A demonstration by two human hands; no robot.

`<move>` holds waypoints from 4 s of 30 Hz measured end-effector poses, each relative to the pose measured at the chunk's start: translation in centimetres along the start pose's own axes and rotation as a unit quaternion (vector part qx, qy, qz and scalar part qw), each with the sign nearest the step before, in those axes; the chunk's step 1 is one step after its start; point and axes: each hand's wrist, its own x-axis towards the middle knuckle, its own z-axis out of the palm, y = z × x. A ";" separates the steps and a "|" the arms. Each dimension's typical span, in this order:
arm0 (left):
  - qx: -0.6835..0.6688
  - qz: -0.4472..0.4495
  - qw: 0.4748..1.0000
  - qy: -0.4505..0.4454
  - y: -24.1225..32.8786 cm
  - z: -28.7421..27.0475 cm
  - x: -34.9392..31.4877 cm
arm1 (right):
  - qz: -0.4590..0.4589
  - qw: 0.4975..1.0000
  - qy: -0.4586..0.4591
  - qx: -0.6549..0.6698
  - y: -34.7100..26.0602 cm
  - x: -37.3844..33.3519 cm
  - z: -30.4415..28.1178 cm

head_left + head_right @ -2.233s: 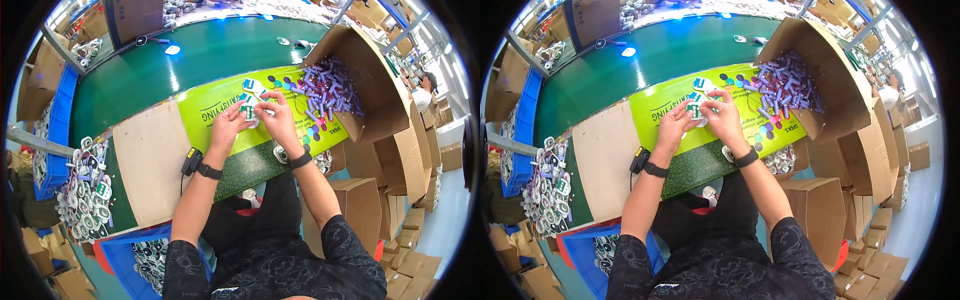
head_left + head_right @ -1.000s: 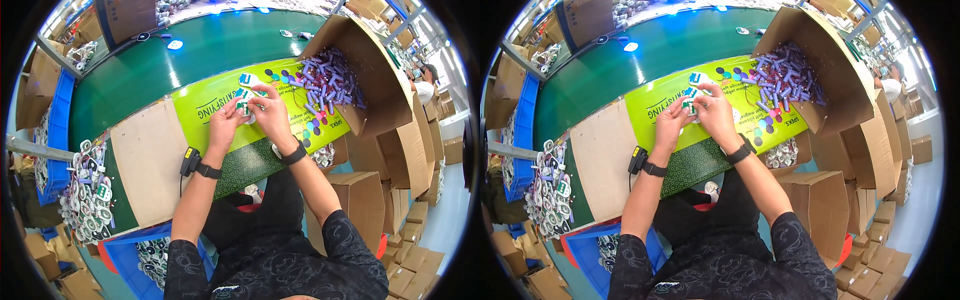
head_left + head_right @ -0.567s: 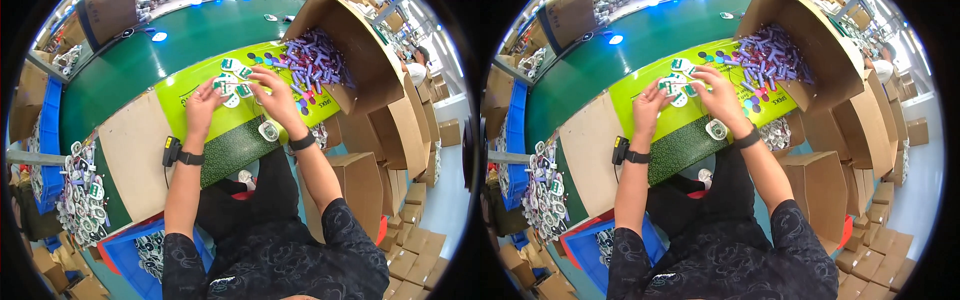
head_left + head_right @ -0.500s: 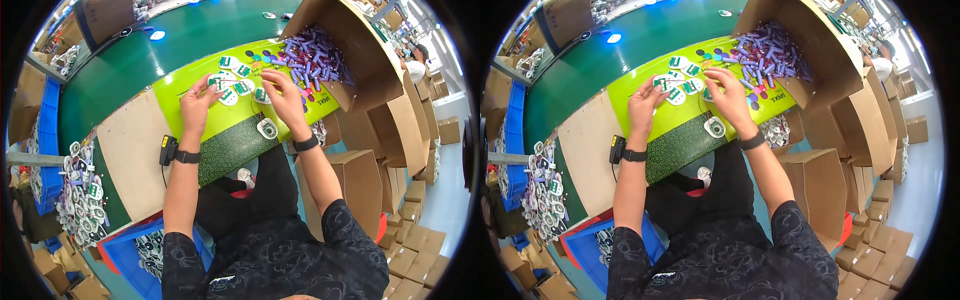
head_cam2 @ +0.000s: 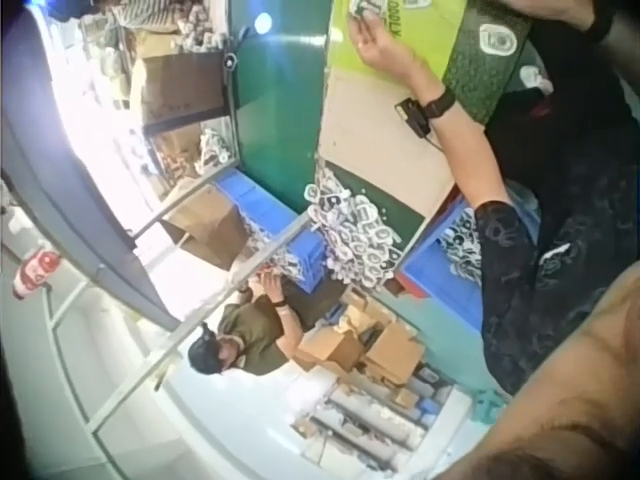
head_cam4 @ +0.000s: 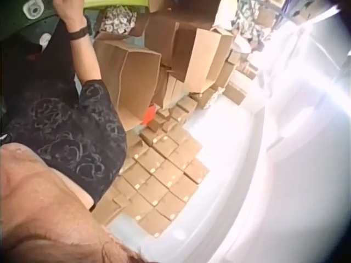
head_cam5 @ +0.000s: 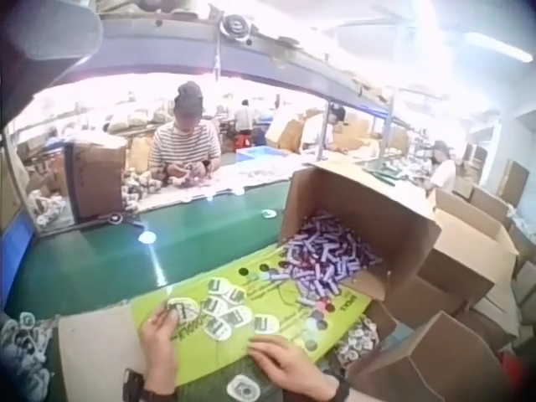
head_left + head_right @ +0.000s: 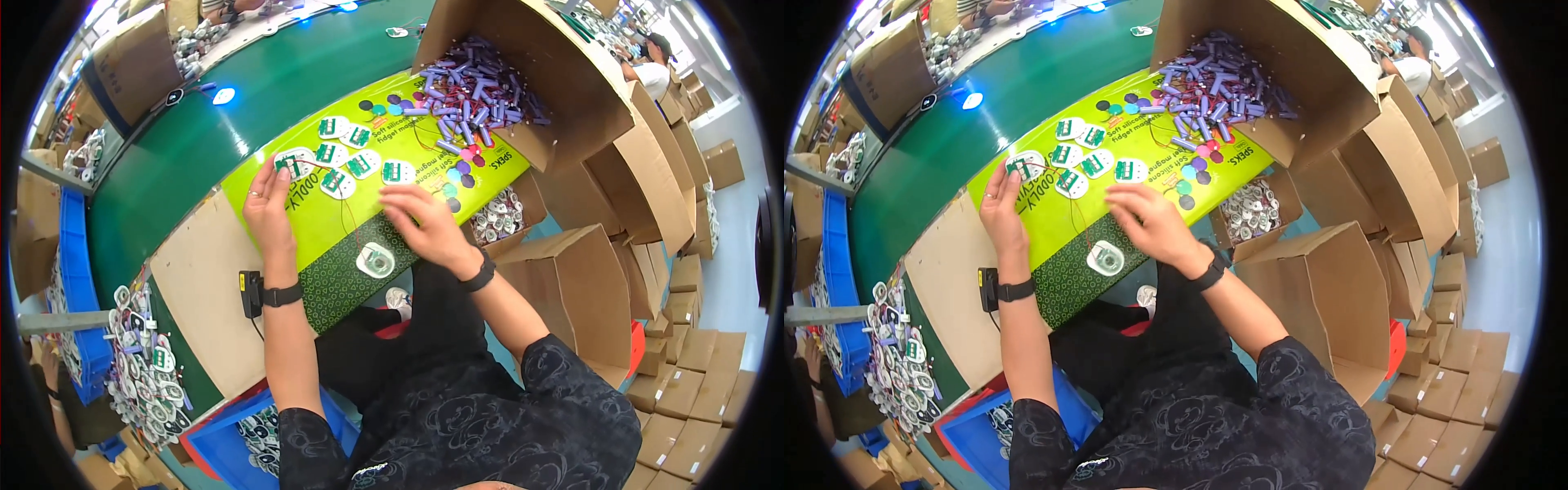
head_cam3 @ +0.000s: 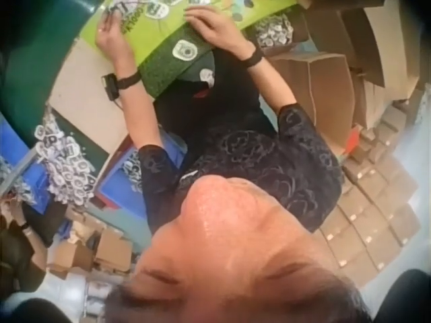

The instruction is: The person connects circuit boards to batteries and places them on a mat before gathering more boards from a blue bin to stack on the table. Finally, they transfer a bundle of wired components from a box and arrange them onto the stack.

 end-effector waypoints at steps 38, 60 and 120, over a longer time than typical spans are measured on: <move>0.009 -0.087 0.980 -0.179 -1.3 1.4 -1.7 | 0.230 0.913 -0.137 0.309 -0.8 4.8 0.4; 0.028 -0.062 0.973 -0.221 -1.7 1.4 -1.9 | 0.089 0.995 0.037 0.010 -2.7 5.8 3.0; 0.066 -0.033 0.991 -0.110 -3.0 2.3 -2.5 | 0.072 0.994 0.066 -0.055 -0.2 6.5 6.1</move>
